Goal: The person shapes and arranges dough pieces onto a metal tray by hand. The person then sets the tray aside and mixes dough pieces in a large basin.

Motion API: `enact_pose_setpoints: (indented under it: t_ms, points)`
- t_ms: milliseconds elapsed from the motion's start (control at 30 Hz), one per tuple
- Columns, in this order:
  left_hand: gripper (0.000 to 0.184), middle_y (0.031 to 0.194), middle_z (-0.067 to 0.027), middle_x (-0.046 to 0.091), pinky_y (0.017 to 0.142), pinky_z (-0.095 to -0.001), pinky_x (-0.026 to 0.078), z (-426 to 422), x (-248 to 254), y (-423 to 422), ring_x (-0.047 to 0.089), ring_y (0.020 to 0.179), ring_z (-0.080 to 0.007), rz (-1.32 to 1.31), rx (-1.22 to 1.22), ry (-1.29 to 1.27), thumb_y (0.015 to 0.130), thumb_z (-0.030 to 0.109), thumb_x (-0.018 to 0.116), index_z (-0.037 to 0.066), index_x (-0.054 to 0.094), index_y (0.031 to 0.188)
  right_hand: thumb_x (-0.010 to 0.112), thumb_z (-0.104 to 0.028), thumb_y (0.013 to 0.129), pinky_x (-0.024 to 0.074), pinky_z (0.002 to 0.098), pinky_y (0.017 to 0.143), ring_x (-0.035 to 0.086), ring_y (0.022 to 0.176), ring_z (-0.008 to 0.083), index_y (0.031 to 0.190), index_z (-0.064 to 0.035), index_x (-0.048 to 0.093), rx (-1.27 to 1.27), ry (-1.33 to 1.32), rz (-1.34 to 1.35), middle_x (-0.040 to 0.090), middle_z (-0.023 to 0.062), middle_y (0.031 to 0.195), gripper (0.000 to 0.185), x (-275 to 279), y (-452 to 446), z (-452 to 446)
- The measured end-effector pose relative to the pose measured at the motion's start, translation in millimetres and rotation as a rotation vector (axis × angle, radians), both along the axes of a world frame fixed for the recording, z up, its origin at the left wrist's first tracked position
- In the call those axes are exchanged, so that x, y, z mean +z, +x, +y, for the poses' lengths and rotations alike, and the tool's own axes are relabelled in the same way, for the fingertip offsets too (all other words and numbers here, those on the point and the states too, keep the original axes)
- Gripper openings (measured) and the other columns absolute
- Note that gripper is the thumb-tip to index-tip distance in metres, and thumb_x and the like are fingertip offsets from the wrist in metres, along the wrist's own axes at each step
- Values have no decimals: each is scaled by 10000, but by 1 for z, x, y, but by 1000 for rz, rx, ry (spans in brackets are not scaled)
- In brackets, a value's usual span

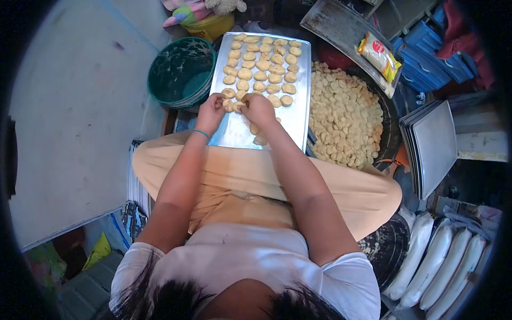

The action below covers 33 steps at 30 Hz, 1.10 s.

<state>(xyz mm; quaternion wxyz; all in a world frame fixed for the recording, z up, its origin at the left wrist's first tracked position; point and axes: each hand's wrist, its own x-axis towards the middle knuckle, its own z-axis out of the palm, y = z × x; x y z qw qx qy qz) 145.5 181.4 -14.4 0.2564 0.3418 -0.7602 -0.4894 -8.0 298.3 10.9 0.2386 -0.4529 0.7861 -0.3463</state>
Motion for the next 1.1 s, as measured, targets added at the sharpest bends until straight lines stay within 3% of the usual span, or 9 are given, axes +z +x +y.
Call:
enact_pose_setpoints:
  t_ms: [100, 233, 367, 500, 633, 733, 867, 967, 1100]
  points:
    - [409, 1082, -97, 625, 852, -377, 484, -7, -6, 6, 612, 988, -261, -324, 0, -590, 746, 60, 691, 73, 609, 1146, 741, -267, 742, 486, 410, 834, 635, 940, 278, 1023, -109, 691, 16, 66, 170, 679, 95, 902, 327, -1, 9, 1]
    - [360, 1246, -62, 532, 996, -460, 315, 16, 15, 2, 434, 1236, -283, -258, -87, -638, 719, 190, 739, 127, 668, 1066, 745, -287, 676, 338, 501, 982, 549, 1108, 267, 1033, -171, 698, 315, 325, 320, 678, 50, 911, 378, 30, 7, 47]
    - [320, 1189, -38, 565, 1024, -485, 252, 21, 10, -6, 433, 1231, -264, -280, -301, -727, 739, 200, 734, 181, 688, 1055, 742, -230, 701, 463, 427, 870, 622, 978, 294, 1006, -125, 689, 132, 190, 70, 683, 91, 936, 327, 10, -11, 42]
    - [285, 1171, -29, 576, 1021, -481, 257, 25, 3, -14, 437, 1218, -267, -362, -274, -787, 783, 223, 702, 183, 686, 1065, 771, -277, 725, 485, 416, 845, 634, 943, 304, 973, -71, 669, -35, -17, 162, 676, 118, 925, 338, 6, -9, 38]
    - [258, 1130, -30, 582, 1016, -505, 251, 43, 17, -30, 451, 1209, -258, -215, -325, -735, 786, 208, 687, 181, 685, 1043, 767, -218, 707, 496, 400, 838, 640, 925, 313, 931, -52, 661, -131, 77, 257, 669, 141, 909, 298, 2, -12, 66]
    - [285, 1166, -36, 574, 997, -497, 265, 50, 4, -38, 461, 1189, -262, -234, -384, -781, 792, 202, 669, 176, 674, 1076, 751, -197, 710, 510, 405, 795, 653, 881, 322, 916, -24, 658, -114, 150, 34, 670, 149, 893, 285, 1, -27, 72]
    - [308, 1203, -36, 568, 1004, -489, 264, 55, 2, -46, 470, 1188, -261, -340, -382, -751, 795, 182, 666, 175, 669, 1103, 760, -192, 712, 516, 410, 767, 656, 850, 337, 913, -32, 656, -268, -113, -251, 670, 145, 881, 277, -20, -32, 68]
    - [328, 1222, -30, 573, 1010, -488, 262, 61, 3, -53, 475, 1193, -256, -239, -417, -743, 796, 174, 665, 176, 665, 1125, 764, -177, 715, 522, 385, 743, 660, 808, 314, 925, -48, 655, -239, -111, -260, 663, 128, 842, 269, -21, -34, 74]
    - [326, 1206, -16, 598, 1008, -493, 262, 66, -1, -66, 461, 1220, -248, -246, -511, -717, 817, 204, 665, 179, 664, 1142, 773, -154, 693, 508, 326, 652, 613, 667, 201, 956, -65, 638, -104, -156, 115, 607, 87, 728, 309, -20, -27, 101]
